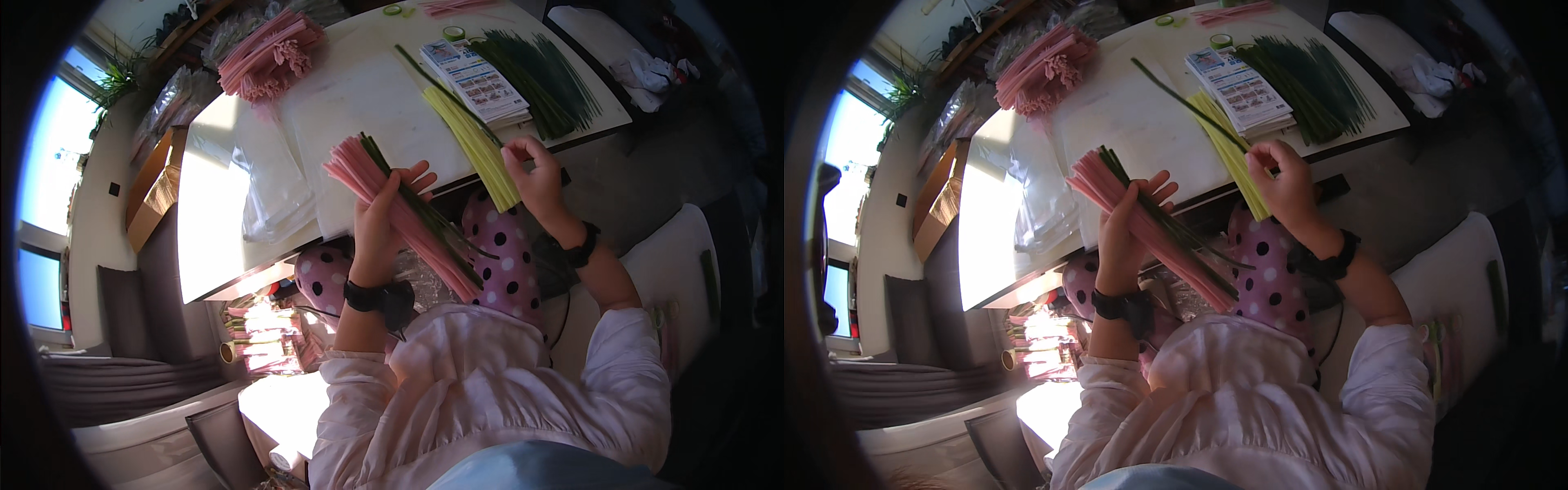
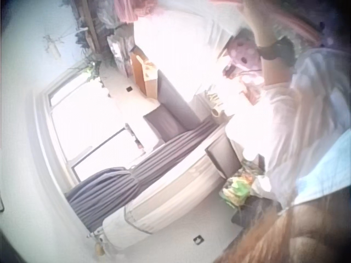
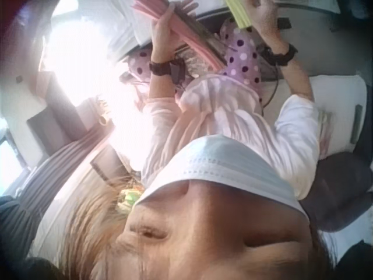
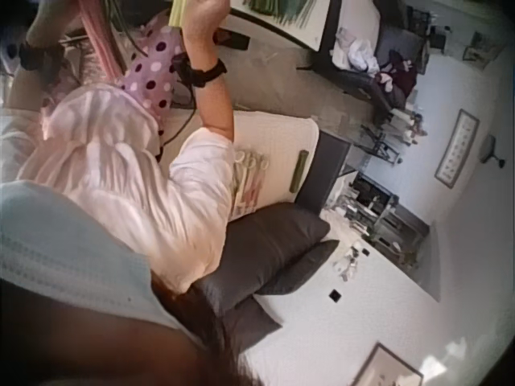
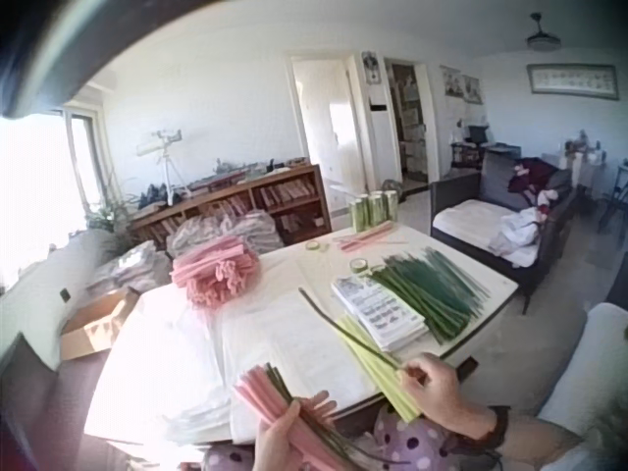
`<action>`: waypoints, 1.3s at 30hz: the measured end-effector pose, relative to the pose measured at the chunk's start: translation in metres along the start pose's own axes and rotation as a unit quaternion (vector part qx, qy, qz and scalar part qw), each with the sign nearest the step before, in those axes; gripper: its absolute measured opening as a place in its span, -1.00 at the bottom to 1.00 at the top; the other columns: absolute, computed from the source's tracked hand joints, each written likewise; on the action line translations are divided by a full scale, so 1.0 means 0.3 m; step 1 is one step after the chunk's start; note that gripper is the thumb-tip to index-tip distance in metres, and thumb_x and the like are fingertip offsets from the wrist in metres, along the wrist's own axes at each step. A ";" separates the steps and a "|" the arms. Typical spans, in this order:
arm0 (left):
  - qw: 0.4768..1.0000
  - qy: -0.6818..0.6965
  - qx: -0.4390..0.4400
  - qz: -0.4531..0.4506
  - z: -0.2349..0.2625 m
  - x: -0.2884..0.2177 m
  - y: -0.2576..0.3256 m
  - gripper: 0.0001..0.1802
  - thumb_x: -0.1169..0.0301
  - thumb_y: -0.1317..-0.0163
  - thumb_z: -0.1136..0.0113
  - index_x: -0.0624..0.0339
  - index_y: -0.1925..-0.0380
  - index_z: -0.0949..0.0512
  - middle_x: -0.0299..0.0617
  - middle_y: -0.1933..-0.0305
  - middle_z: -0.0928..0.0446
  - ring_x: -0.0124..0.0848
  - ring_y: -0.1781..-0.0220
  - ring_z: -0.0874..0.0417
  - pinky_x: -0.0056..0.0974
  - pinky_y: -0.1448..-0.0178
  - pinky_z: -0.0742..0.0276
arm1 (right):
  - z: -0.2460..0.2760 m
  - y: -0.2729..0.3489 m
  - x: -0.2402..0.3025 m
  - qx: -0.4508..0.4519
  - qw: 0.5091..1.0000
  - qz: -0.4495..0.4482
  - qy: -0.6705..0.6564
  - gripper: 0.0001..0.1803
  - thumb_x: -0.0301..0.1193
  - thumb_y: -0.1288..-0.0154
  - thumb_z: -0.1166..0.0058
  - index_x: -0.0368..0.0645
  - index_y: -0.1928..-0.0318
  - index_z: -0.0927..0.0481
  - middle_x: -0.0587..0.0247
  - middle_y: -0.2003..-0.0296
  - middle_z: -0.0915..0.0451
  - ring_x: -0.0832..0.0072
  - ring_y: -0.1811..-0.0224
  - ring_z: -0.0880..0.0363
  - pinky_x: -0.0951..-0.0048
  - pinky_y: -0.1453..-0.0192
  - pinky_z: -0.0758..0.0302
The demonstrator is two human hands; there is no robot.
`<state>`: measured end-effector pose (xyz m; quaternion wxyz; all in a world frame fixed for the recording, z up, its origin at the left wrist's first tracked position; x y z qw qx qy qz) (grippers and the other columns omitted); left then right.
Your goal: The person assembles bundles of pink, green, and yellow decorative sticks by inserting them into clear plastic sleeves and securing them with rubber bands. The person repeatedly picks up sticks, aligns them, places them into sleeves, and ties them off, then sets the completed bundles on the table.
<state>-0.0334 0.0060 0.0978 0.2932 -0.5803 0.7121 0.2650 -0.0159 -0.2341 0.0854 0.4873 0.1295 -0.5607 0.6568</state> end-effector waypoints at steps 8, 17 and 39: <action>0.998 0.037 -0.022 -0.035 0.019 -0.051 0.068 -0.72 0.41 -0.32 -0.01 0.39 0.06 -0.39 0.06 0.02 -0.52 -0.09 -0.02 -0.57 -0.11 -0.04 -0.53 | -0.112 0.256 0.226 0.157 0.977 -0.088 -0.116 -0.91 -0.57 -0.15 -0.13 -0.26 0.32 -0.51 0.29 0.44 -0.49 0.62 0.41 -0.49 0.59 0.33 -0.44; 0.998 0.022 -0.036 -0.050 0.061 -0.075 0.170 -0.71 0.46 -0.30 -0.03 0.38 0.03 -0.37 -0.10 0.31 -0.53 -0.23 0.20 -0.62 -0.19 0.11 -0.55 | -0.151 0.344 0.273 0.220 0.954 -0.104 -0.176 -0.91 -0.54 -0.15 -0.13 -0.27 0.32 -0.53 0.23 0.42 -0.52 0.48 0.39 -0.54 0.52 0.29 -0.45; 0.994 -0.092 -0.059 0.023 0.101 0.017 0.165 -0.78 0.50 -0.25 -0.06 0.39 0.13 -0.46 -0.09 0.33 -0.57 -0.29 0.31 -0.63 -0.26 0.17 -0.55 | -0.273 -0.088 -0.288 0.203 0.896 -0.142 0.369 -0.82 -0.42 -0.02 -0.05 -0.29 0.41 -0.58 -0.04 0.35 -0.59 0.04 0.26 -0.58 0.13 0.18 -0.50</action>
Point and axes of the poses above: each hand's wrist, its own y-axis away from the middle knuckle, its own z-axis out of the back of the hand, x = y × z, the point moved 2 cm from there along -y, towards the middle knuckle
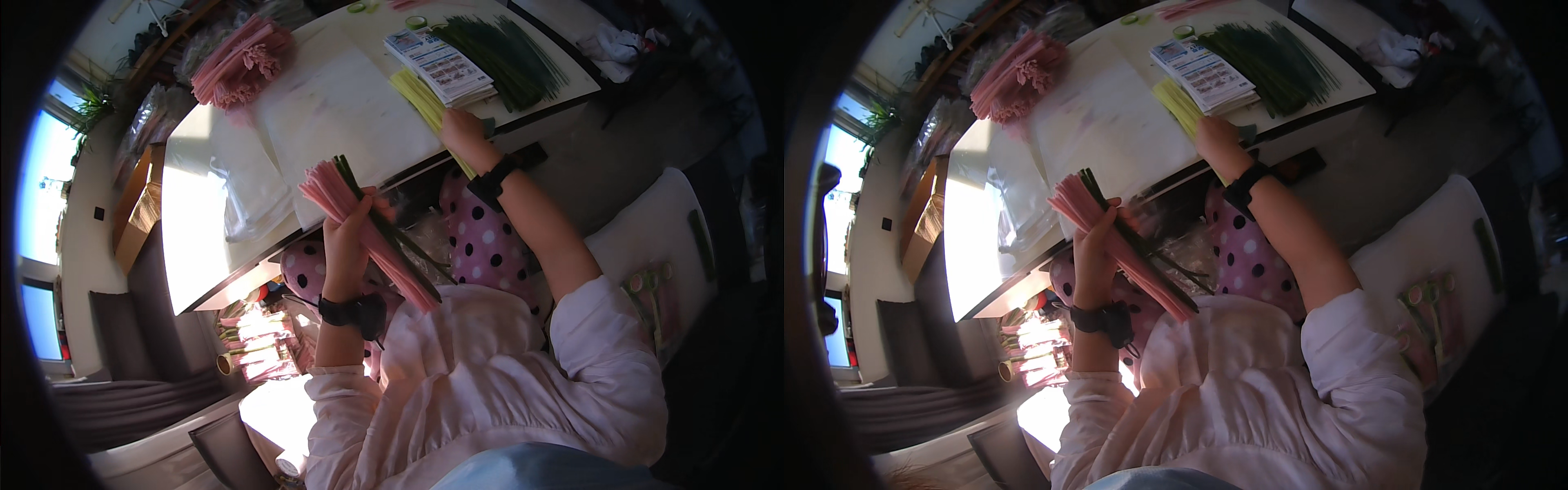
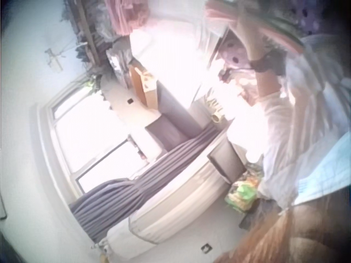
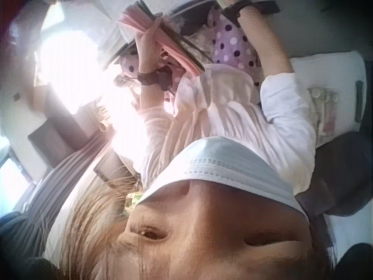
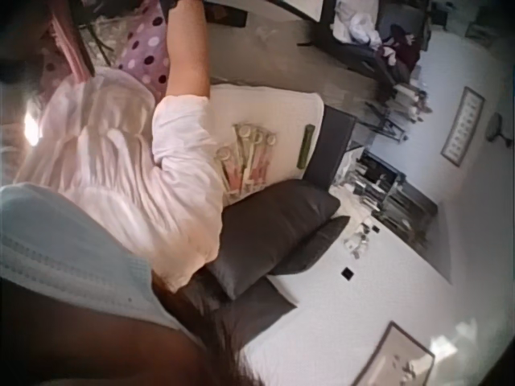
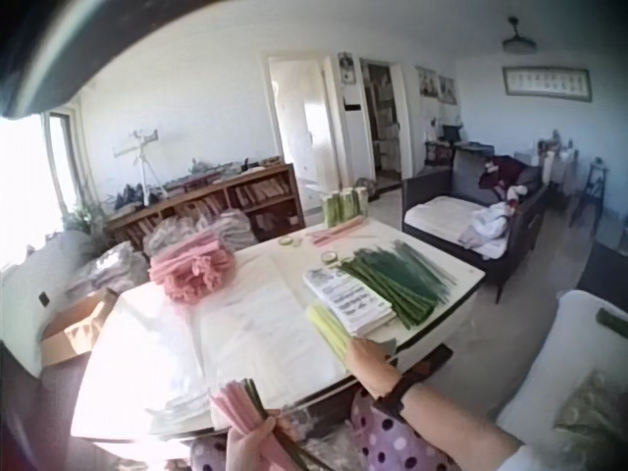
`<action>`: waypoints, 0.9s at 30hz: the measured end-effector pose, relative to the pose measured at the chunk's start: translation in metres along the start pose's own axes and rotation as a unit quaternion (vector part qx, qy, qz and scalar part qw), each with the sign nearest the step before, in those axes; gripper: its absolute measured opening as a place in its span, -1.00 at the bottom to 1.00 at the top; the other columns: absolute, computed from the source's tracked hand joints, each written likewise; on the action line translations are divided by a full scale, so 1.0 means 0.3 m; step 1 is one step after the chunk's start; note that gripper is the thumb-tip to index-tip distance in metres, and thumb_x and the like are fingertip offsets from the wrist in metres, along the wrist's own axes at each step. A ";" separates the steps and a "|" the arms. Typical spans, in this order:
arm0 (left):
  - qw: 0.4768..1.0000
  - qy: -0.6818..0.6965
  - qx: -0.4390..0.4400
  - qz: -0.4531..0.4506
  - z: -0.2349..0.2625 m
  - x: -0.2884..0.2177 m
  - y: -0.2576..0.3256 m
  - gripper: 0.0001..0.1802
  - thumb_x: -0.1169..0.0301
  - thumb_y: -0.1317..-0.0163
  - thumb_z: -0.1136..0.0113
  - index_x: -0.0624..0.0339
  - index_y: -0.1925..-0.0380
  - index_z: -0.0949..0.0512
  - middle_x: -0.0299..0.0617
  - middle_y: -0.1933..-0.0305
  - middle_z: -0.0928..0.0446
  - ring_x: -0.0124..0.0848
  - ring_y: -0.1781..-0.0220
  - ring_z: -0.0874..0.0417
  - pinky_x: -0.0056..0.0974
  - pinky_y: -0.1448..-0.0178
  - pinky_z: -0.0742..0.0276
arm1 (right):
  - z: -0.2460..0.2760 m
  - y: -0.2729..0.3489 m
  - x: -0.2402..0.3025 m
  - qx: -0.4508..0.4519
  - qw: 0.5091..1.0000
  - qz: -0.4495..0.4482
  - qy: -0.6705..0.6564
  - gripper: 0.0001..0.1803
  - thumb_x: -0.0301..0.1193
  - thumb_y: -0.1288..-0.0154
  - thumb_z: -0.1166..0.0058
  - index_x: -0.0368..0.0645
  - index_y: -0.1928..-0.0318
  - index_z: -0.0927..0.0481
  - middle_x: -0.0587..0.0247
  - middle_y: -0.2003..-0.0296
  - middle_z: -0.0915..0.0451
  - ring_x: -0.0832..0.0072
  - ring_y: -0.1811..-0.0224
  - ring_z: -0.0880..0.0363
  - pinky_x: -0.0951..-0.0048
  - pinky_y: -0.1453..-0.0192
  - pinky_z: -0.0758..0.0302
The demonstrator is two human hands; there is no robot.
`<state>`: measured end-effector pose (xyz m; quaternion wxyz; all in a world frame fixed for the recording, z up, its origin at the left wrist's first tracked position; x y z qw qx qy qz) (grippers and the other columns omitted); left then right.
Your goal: The person assembles bundles of pink, green, and yellow decorative sticks by inserting them into clear plastic sleeves and securing them with rubber bands. The person repeatedly picks up sticks, aligns them, places them into sleeves, and ties them off, then sets the completed bundles on the table.
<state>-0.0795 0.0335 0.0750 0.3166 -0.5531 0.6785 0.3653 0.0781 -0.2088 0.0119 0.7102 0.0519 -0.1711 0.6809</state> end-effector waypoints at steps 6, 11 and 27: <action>0.999 0.027 0.035 0.024 -0.055 0.049 -0.082 -0.76 0.48 -0.25 -0.07 0.38 0.11 -0.44 -0.10 0.33 -0.55 -0.28 0.30 -0.61 -0.24 0.17 -0.56 | 0.024 -0.013 -0.050 0.007 0.991 -0.069 -0.113 -0.79 -0.31 -0.05 -0.13 -0.22 0.40 -0.59 0.06 0.39 -0.63 0.20 0.33 -0.62 0.24 0.27 -0.51; 0.996 0.052 0.072 0.030 -0.098 0.086 -0.157 -0.75 0.48 -0.26 -0.06 0.39 0.11 -0.42 -0.10 0.34 -0.54 -0.26 0.30 -0.60 -0.24 0.18 -0.54 | 0.016 0.002 -0.079 -0.051 0.956 -0.098 -0.273 -0.79 -0.30 -0.21 -0.09 -0.21 0.31 -0.52 0.26 0.47 -0.62 0.48 0.38 -0.62 0.44 0.29 -0.50; 0.991 0.022 0.107 -0.078 -0.188 0.028 -0.145 -0.83 0.47 -0.26 -0.04 0.31 0.18 -0.44 0.08 -0.01 -0.51 -0.09 -0.09 -0.52 -0.08 -0.09 -0.49 | 0.200 0.496 0.046 -0.130 0.746 0.081 -0.648 -0.85 -0.45 -0.43 0.17 -0.22 0.07 -0.28 0.30 0.47 -0.44 0.68 0.48 -0.37 0.65 0.40 -0.33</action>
Point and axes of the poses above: each hand's wrist, its own y-axis away from the middle knuckle, its own z-axis out of the back of the hand, x = y × z, the point moved 2 cm from there along -y, towards the middle knuckle
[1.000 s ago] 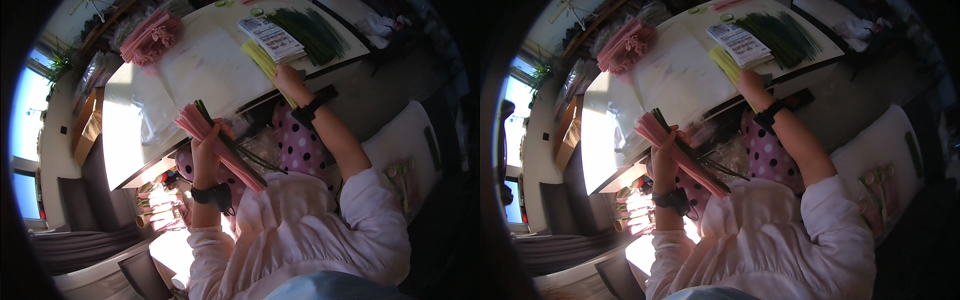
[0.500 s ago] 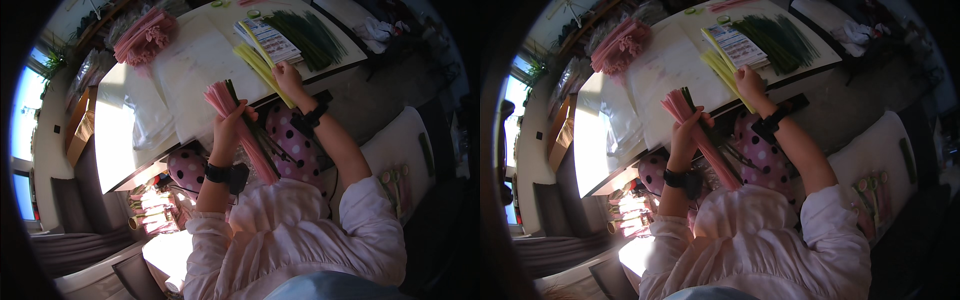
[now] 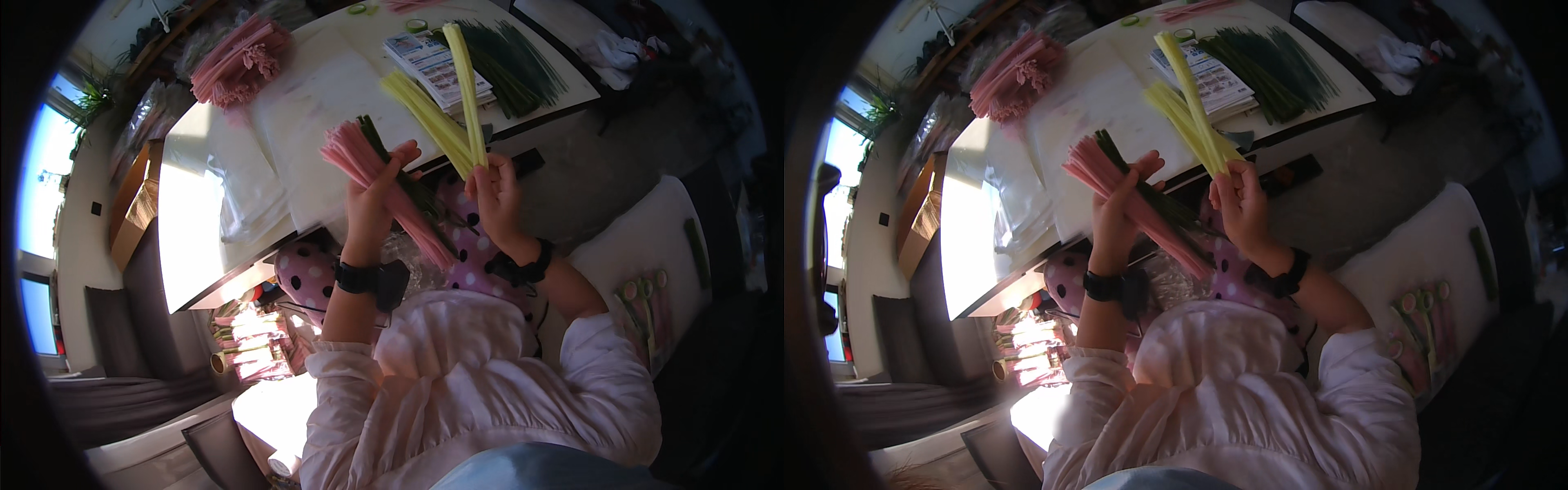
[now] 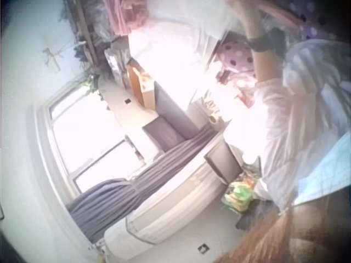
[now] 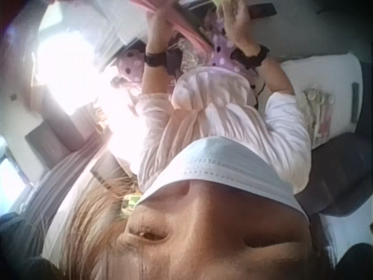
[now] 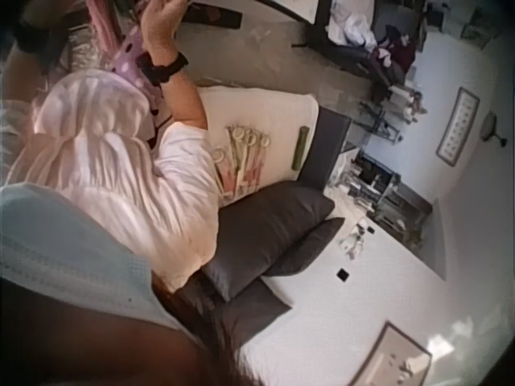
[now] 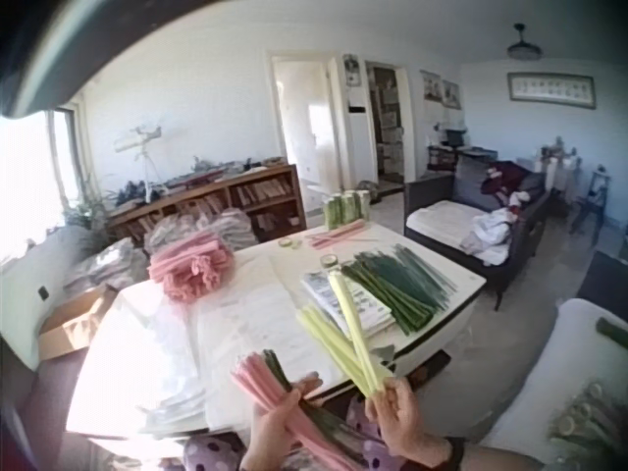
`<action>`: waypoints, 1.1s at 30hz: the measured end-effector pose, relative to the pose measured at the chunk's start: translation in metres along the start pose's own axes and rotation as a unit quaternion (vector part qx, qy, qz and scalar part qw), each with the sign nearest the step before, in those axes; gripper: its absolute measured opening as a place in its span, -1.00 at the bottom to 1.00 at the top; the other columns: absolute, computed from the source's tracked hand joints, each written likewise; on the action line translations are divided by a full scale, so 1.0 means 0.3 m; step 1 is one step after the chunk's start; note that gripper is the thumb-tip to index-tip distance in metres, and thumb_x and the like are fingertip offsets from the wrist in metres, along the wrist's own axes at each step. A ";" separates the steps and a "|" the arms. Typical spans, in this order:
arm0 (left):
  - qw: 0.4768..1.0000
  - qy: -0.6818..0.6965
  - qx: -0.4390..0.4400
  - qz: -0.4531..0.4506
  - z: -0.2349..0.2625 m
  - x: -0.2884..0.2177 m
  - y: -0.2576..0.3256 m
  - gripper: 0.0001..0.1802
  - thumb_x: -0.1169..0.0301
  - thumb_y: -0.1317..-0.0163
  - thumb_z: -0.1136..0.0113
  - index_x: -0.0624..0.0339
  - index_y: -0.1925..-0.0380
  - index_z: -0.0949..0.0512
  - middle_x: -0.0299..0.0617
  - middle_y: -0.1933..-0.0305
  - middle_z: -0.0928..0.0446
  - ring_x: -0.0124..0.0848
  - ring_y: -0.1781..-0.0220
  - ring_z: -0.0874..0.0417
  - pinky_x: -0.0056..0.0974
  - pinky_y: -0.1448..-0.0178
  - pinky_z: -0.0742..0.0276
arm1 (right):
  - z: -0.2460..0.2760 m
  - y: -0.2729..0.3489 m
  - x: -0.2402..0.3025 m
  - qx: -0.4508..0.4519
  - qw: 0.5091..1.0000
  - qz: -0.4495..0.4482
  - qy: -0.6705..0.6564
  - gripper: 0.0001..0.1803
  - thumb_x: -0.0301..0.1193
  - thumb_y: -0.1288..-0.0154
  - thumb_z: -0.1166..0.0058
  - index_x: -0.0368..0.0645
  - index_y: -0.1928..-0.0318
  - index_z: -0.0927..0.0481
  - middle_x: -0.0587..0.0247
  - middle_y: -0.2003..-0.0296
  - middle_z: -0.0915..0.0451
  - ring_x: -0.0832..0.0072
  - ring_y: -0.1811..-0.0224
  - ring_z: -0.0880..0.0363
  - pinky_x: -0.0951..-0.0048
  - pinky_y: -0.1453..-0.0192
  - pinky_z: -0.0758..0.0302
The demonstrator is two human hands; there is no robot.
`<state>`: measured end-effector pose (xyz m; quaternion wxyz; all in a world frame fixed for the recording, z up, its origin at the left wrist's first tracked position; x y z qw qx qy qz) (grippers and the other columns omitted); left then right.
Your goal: The person assembles bundles of pink, green, and yellow decorative sticks by inserting them into clear plastic sleeves and securing them with rubber bands. The person repeatedly picks up sticks, aligns them, places them into sleeves, and ties them off, then sets the completed bundles on the table.
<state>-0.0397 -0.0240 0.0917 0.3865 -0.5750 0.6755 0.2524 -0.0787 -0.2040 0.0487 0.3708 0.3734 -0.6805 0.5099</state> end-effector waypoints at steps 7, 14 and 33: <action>0.995 -0.018 0.092 0.018 -0.062 -0.064 0.106 -0.83 0.58 -0.20 -0.01 0.36 0.20 -0.45 0.15 -0.03 -0.48 -0.02 -0.10 -0.51 0.00 -0.20 -0.42 | -0.074 0.203 0.033 0.184 0.974 -0.103 0.079 -0.82 -0.43 -0.40 0.10 -0.27 0.10 -0.34 0.28 0.43 -0.49 0.62 0.38 -0.52 0.56 0.30 -0.46; 0.992 -0.119 0.039 -0.017 -0.060 -0.042 0.202 -0.73 0.67 -0.06 -0.18 0.33 0.19 -0.46 -0.14 0.19 -0.57 -0.36 0.09 -0.59 -0.32 0.01 -0.50 | -0.054 0.067 0.246 0.173 0.965 -0.011 0.198 -0.72 -0.44 -0.10 -0.25 -0.21 0.17 -0.53 0.34 0.40 -0.55 0.68 0.45 -0.52 0.65 0.41 -0.42; 0.962 -0.245 -0.012 -0.120 -0.138 -0.016 0.300 -0.71 0.59 0.00 -0.33 0.25 0.27 -0.46 -0.31 0.32 -0.49 -0.54 0.29 -0.51 -0.43 0.23 -0.45 | -0.112 0.050 0.354 0.121 0.990 0.012 0.071 -0.87 -0.50 -0.15 -0.21 -0.25 0.28 -0.59 0.44 0.56 -0.56 0.83 0.55 -0.42 0.74 0.49 -0.35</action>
Point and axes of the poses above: each hand's wrist, its own y-axis away from the middle knuckle, its own z-axis out of the back of the hand, x = y × z, the point moved 2 cm from there along -y, towards the middle knuckle
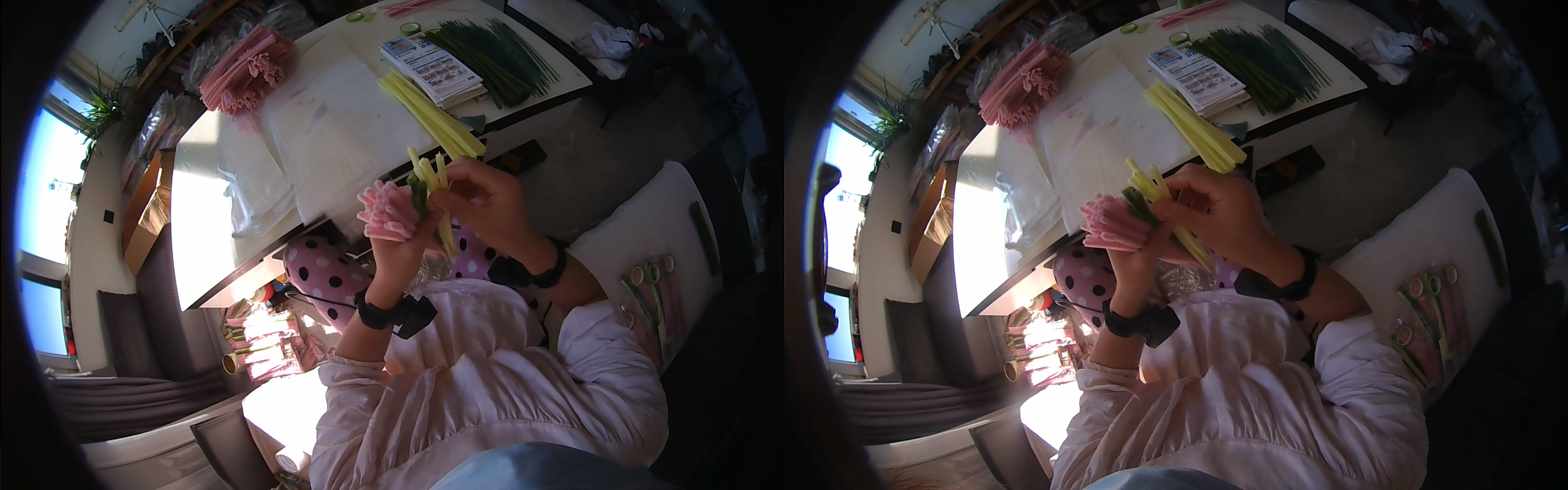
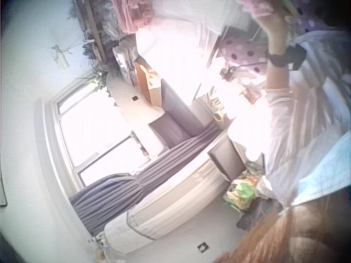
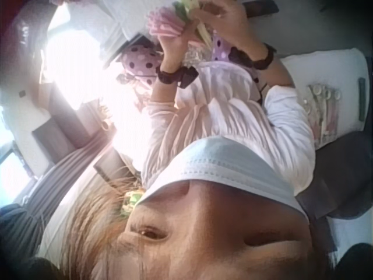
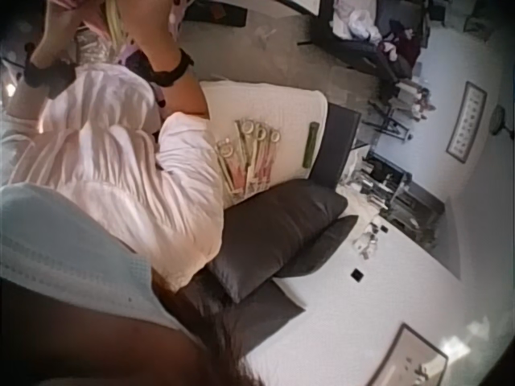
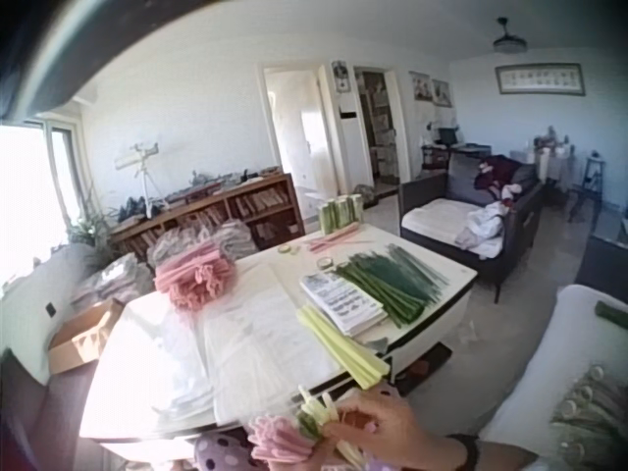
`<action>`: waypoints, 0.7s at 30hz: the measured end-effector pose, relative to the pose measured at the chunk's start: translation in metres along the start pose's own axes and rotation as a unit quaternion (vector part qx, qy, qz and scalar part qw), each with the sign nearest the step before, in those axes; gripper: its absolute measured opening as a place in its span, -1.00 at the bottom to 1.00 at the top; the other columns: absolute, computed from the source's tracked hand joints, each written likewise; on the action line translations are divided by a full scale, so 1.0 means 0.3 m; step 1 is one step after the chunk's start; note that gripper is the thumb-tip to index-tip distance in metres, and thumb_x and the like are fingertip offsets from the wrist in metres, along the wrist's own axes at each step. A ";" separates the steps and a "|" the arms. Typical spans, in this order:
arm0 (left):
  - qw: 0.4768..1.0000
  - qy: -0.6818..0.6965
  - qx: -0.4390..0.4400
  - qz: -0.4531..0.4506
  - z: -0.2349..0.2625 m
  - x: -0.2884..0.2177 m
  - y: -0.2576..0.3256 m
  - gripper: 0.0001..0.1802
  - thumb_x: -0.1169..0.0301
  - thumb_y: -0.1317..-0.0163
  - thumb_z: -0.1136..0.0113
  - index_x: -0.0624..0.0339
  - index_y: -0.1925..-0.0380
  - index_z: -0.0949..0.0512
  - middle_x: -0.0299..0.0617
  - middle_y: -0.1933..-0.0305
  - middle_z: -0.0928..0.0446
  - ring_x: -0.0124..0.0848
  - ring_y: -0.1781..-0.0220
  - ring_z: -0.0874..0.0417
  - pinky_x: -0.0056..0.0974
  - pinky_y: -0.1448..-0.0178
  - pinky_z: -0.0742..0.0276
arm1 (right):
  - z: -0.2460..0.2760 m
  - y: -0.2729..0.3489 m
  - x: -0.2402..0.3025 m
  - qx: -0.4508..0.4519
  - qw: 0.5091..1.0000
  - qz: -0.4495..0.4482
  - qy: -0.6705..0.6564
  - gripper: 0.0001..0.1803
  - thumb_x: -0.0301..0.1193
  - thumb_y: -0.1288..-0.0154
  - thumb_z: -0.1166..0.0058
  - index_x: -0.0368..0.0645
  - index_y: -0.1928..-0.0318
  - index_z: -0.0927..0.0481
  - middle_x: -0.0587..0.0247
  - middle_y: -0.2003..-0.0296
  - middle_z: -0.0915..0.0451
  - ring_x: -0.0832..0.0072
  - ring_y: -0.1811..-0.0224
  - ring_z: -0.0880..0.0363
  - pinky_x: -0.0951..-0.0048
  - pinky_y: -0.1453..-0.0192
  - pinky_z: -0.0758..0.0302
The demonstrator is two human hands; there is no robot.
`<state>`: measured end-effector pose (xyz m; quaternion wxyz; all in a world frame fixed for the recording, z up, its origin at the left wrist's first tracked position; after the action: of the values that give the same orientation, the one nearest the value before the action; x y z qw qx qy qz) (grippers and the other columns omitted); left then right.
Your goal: The person assembles bundles of pink, green, and yellow decorative sticks by inserting them into clear plastic sleeves and securing them with rubber bands. The person repeatedly picks up sticks, aligns them, places them into sleeves, and ties them off, then sets the completed bundles on the table.
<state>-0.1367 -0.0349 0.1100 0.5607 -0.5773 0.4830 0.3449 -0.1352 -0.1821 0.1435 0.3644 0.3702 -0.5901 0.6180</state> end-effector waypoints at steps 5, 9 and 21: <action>0.999 0.029 0.006 0.014 0.000 0.001 0.006 -0.66 0.61 0.01 -0.32 0.26 0.21 -0.45 -0.29 0.28 -0.52 -0.51 0.24 -0.54 -0.42 0.18 -0.48 | 0.008 -0.007 -0.008 0.038 0.986 -0.139 -0.088 -0.88 -0.49 -0.18 -0.20 -0.25 0.29 -0.58 0.41 0.54 -0.58 0.82 0.53 -0.45 0.73 0.46 -0.39; 1.000 0.000 0.001 -0.005 -0.005 -0.010 0.009 -0.67 0.63 0.00 -0.31 0.27 0.20 -0.46 -0.26 0.29 -0.54 -0.50 0.24 -0.56 -0.40 0.16 -0.50 | -0.006 -0.007 -0.005 0.021 0.995 -0.068 -0.069 -0.93 -0.56 -0.20 -0.15 -0.28 0.30 -0.55 0.39 0.49 -0.55 0.79 0.52 -0.45 0.73 0.45 -0.38; 0.995 0.019 -0.099 0.030 0.023 0.086 -0.016 -0.66 0.63 -0.04 -0.27 0.32 0.14 -0.46 -0.23 0.11 -0.52 -0.53 0.14 -0.55 -0.43 0.11 -0.49 | -0.061 -0.008 -0.090 -0.022 0.986 -0.093 -0.135 -0.91 -0.59 -0.22 -0.12 -0.32 0.25 -0.58 0.38 0.45 -0.54 0.79 0.50 -0.42 0.73 0.45 -0.36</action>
<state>-0.1236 -0.0328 0.0863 0.4814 -0.6216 0.4742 0.3964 -0.1210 -0.1642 0.1201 0.3451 0.4952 -0.6107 0.5125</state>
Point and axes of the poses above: each hand's wrist, its own y-axis away from the middle knuckle, its own z-axis out of the back of the hand, x = y × z, the point moved 2 cm from there along -y, towards the middle knuckle
